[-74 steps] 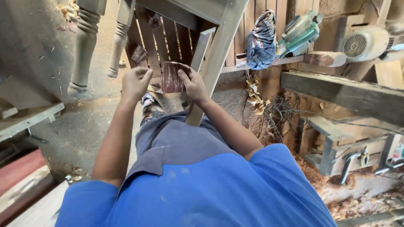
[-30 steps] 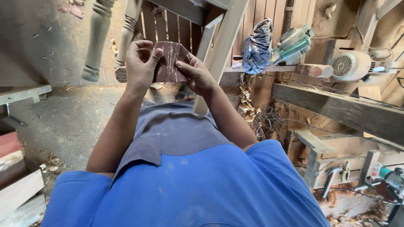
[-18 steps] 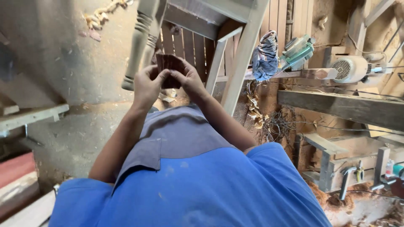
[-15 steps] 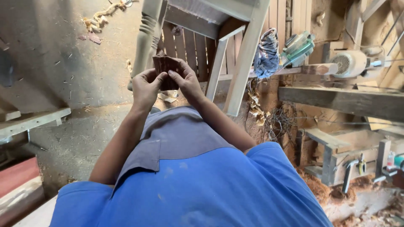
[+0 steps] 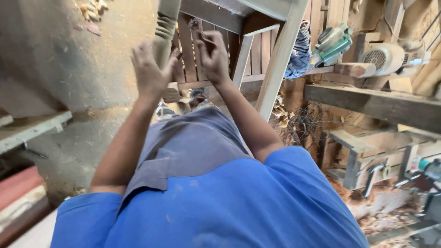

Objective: The person sands a wooden chair using a sanding block. They smooth the chair's legs, frame, and seat slats, frequently repositioning the chair to access different surfaces.

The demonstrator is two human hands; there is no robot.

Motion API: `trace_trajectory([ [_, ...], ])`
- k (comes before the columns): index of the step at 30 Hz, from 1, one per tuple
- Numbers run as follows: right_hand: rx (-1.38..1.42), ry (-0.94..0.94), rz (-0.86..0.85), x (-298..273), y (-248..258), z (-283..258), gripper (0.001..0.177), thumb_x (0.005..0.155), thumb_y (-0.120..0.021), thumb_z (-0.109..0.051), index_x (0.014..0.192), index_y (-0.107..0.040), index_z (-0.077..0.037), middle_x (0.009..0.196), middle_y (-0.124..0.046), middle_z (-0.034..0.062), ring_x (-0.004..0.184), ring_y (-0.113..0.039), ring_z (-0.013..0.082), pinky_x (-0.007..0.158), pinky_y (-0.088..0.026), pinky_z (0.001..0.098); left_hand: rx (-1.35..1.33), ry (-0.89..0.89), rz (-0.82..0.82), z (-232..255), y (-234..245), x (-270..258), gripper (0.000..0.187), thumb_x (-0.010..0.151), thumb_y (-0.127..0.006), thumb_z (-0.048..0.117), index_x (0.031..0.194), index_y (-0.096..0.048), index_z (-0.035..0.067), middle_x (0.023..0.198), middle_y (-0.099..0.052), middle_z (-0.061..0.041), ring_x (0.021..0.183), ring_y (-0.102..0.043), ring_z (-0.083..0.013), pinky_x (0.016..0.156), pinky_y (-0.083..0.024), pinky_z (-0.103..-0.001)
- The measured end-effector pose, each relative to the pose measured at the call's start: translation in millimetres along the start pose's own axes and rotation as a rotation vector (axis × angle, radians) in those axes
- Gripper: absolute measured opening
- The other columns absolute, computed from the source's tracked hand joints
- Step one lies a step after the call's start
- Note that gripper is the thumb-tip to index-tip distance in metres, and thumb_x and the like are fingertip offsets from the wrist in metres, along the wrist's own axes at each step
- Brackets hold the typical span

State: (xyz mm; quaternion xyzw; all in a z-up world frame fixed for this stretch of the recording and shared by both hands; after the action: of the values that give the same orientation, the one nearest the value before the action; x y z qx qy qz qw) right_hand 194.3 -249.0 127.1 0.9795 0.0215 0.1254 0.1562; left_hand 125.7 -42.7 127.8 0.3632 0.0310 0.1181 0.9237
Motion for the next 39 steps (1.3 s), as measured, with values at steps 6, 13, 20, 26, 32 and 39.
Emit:
trace_trajectory([
  [6, -0.254, 0.262, -0.255, 59.2, -81.0, 16.9, 0.031, 0.083, -0.085, -0.020, 0.108, -0.071, -0.032, 0.095, -0.063, -0.0024, 0.084, -0.060, 0.0196, 0.068, -0.049, 0.0338, 0.081, 0.474, -0.213, -38.8, -54.2, 50.9, 0.087, 0.083, -0.092, 0.035, 0.146, -0.038, 0.008, 0.136, -0.050, -0.020, 0.106, -0.062, -0.0270, 0.079, -0.061, -0.037],
  [13, -0.098, 0.347, -0.114, 31.6, -63.9, 58.5, 0.018, 0.090, -0.069, -0.016, 0.103, -0.073, -0.027, 0.086, -0.060, -0.0057, 0.076, -0.063, 0.0180, 0.069, -0.056, 0.0311, 0.208, 0.694, -0.167, -77.8, -72.2, 40.1, 0.054, 0.074, -0.089, 0.043, 0.112, -0.051, 0.031, 0.093, -0.073, -0.008, 0.093, -0.073, -0.0388, 0.078, -0.058, -0.052],
  [20, 0.011, 0.325, -0.089, 39.9, -65.7, 59.4, 0.019, 0.089, -0.076, -0.023, 0.107, -0.076, -0.024, 0.087, -0.066, -0.0010, 0.077, -0.067, 0.0214, 0.071, -0.058, 0.0339, 0.209, 0.639, -0.070, -60.9, -63.4, 51.8, 0.041, 0.077, -0.081, 0.028, 0.110, -0.058, 0.021, 0.087, -0.072, -0.018, 0.090, -0.072, -0.0455, 0.071, -0.058, -0.056],
  [26, 0.058, 0.313, -0.097, 47.9, -68.2, 51.3, 0.021, 0.090, -0.075, -0.024, 0.111, -0.076, -0.025, 0.088, -0.067, -0.0003, 0.075, -0.068, 0.0222, 0.069, -0.058, 0.0347, 0.224, 0.616, -0.044, -68.9, -66.7, 48.4, 0.041, 0.077, -0.081, 0.029, 0.111, -0.059, 0.020, 0.088, -0.072, -0.019, 0.090, -0.072, -0.0464, 0.071, -0.058, -0.058],
  [32, 0.027, 0.285, -0.086, 54.8, -52.7, 48.6, 0.017, 0.090, -0.073, -0.018, 0.106, -0.076, -0.023, 0.083, -0.065, -0.0002, 0.070, -0.066, 0.0240, 0.062, -0.056, 0.0369, 0.204, 0.692, -0.094, -58.1, -63.2, 49.4, 0.043, 0.078, -0.079, 0.030, 0.114, -0.059, 0.020, 0.089, -0.072, -0.020, 0.092, -0.071, -0.0480, 0.075, -0.057, -0.058],
  [39, -0.015, 0.352, -0.078, 41.8, -62.9, 46.8, 0.017, 0.093, -0.071, -0.029, 0.108, -0.076, -0.022, 0.082, -0.062, 0.0020, 0.068, -0.062, 0.0263, 0.062, -0.056, 0.0394, 0.208, 0.681, -0.096, -50.4, -57.9, 52.6, 0.038, 0.080, -0.077, 0.030, 0.110, -0.058, 0.019, 0.087, -0.072, -0.023, 0.091, -0.071, -0.0498, 0.075, -0.056, -0.061],
])
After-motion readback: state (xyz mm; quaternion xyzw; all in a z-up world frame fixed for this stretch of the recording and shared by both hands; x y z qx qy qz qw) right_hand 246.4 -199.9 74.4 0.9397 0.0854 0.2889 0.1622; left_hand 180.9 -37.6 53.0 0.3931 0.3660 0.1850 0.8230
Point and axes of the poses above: each hand's wrist, its own x-axis towards the middle knuckle, its own y-axis out of the back of the hand, z = x × y, the point moved 10 cm from there along x, towards the middle knuckle
